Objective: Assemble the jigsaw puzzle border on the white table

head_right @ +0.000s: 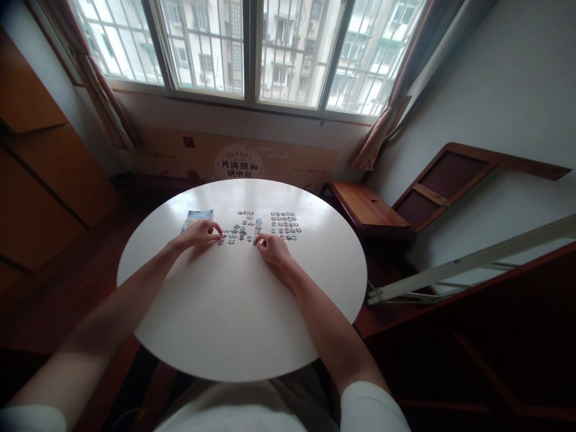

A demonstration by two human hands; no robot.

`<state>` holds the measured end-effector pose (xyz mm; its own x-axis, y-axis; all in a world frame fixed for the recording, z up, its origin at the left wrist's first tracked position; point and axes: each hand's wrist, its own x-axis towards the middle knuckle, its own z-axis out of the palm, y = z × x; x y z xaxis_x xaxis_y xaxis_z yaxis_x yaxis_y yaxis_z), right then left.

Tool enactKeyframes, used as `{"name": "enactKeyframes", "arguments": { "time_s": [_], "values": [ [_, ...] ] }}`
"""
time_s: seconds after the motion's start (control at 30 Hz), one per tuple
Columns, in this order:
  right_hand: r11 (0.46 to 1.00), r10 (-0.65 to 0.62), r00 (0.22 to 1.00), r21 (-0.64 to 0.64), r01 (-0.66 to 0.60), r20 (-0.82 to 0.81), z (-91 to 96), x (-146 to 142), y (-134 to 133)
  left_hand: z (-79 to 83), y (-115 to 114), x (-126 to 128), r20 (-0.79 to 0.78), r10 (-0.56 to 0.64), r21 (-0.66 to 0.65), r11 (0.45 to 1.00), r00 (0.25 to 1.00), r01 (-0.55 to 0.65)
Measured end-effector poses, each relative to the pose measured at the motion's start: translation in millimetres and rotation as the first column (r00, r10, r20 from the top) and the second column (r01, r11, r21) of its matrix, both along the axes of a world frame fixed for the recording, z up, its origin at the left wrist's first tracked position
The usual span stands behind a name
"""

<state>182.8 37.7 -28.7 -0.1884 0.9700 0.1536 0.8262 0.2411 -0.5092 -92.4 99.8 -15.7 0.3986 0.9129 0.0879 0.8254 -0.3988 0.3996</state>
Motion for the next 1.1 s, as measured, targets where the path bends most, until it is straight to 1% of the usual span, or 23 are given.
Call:
{"name": "enactKeyframes", "arguments": {
  "time_s": [0.17, 0.47, 0.67, 0.87, 1.03, 1.1],
  "values": [
    [1.000, 0.006, 1.000, -0.004, -0.006, 0.007, 1.5, 0.2, -0.5, 1.7, -0.2, -0.2, 0.029, -0.008, -0.033, 0.999, 1.000, 0.009],
    [1.000, 0.010, 1.000, -0.006, -0.010, 0.019, 0.8, 0.6, 0.7, 0.5, 2.3, -1.3, 0.051, -0.007, -0.047, 0.999, 0.999, 0.010],
    [1.000, 0.010, 1.000, 0.005, -0.010, 0.020, 1.3, 0.6, 1.0, 2.7, 2.6, -1.0, 0.069, -0.021, -0.067, 0.997, 0.997, 0.026],
    [1.000, 0.006, 1.000, -0.005, -0.006, 0.025, 1.4, 0.0, 0.7, -1.0, 5.1, -3.3, 0.116, -0.038, -0.018, 0.999, 0.993, 0.041],
    [1.000, 0.001, 1.000, 0.005, -0.001, 0.027, 1.8, -0.3, 0.0, -5.0, 5.8, -4.5, 0.143, -0.012, -0.121, 0.992, 0.990, 0.030],
    [1.000, 0.005, 1.000, 0.009, -0.005, 0.014, 1.5, 0.0, 0.2, -5.2, 5.7, -5.1, 0.152, -0.022, -0.113, 0.993, 0.988, 0.040]
  ]
}}
